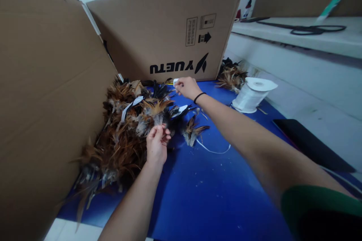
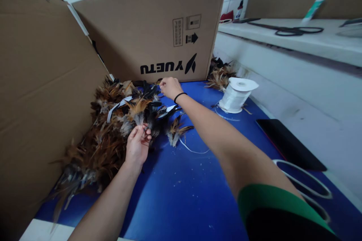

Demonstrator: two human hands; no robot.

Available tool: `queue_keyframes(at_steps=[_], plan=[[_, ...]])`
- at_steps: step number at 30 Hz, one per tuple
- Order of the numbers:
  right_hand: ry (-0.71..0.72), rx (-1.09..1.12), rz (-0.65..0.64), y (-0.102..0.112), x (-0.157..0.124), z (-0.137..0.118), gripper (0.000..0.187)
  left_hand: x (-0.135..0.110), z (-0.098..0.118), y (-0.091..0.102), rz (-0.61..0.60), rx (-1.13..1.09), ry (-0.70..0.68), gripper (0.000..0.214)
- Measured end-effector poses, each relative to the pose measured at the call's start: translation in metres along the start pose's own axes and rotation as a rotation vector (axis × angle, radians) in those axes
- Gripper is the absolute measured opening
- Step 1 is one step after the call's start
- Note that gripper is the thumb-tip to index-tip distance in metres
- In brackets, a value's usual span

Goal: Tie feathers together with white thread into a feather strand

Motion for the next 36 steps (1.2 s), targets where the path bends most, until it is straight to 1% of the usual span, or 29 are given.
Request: queue_keyframes(at_steps=[3, 6, 7, 9, 10, 12, 14, 16, 19, 25, 28, 31, 34, 36], plan=[[0.075, -0.119, -0.139, -0.002, -0.037, -0.006, 0.011, 0.001, 0.001, 0.000, -0.003, -0.003, -0.011, 0.024], [0.168, -0.246, -0.269, -0.007, -0.084, -0.010, 0.013, 0.000, 0.001, -0.001, -0.010, -0.003, -0.012, 0.025], [0.178, -0.268, -0.316, -0.010, -0.101, -0.010, 0.015, 0.000, 0.001, -0.001, -0.011, -0.002, -0.005, 0.025], [0.139, -0.327, -0.397, -0.017, -0.132, -0.002, 0.013, -0.001, 0.000, -0.003, -0.016, 0.000, 0.014, 0.025], [0.084, -0.368, -0.388, -0.019, -0.145, 0.003, 0.013, -0.001, -0.001, -0.003, -0.021, 0.005, 0.022, 0.024], [-0.045, -0.446, -0.333, -0.021, -0.165, 0.017, 0.023, -0.002, -0.003, -0.005, -0.035, 0.020, 0.030, 0.024], [-0.102, -0.470, -0.298, -0.027, -0.179, 0.025, 0.031, -0.002, -0.005, -0.006, -0.054, 0.043, 0.034, 0.023], [-0.139, -0.469, -0.271, -0.034, -0.186, 0.031, 0.031, -0.002, -0.007, -0.006, -0.077, 0.068, 0.041, 0.023], [-0.164, -0.440, -0.256, -0.041, -0.189, 0.037, 0.019, -0.002, -0.010, -0.006, -0.100, 0.095, 0.049, 0.023], [-0.189, -0.298, -0.231, -0.036, -0.196, 0.038, 0.010, -0.003, -0.010, -0.007, -0.112, 0.116, 0.053, 0.024], [-0.207, -0.260, -0.240, -0.034, -0.200, 0.037, 0.008, -0.003, -0.011, -0.009, -0.114, 0.123, 0.064, 0.026], [-0.205, -0.289, -0.236, -0.034, -0.200, 0.036, 0.013, -0.004, -0.012, -0.009, -0.118, 0.129, 0.073, 0.026], [-0.196, -0.302, -0.246, -0.036, -0.199, 0.037, 0.008, -0.004, -0.013, -0.009, -0.121, 0.140, 0.080, 0.026], [-0.200, -0.269, -0.239, -0.036, -0.198, 0.039, 0.009, -0.005, -0.014, -0.010, -0.132, 0.148, 0.093, 0.026]])
Point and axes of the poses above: each hand's wrist, its own x-axis towards the middle knuckle, its own y-axis out of the back of the hand, z = x × y, the point moved 6 cm from there along x, towards the middle knuckle, and after that the axes turned 6 degrees about -z, right-handed, at the moved point
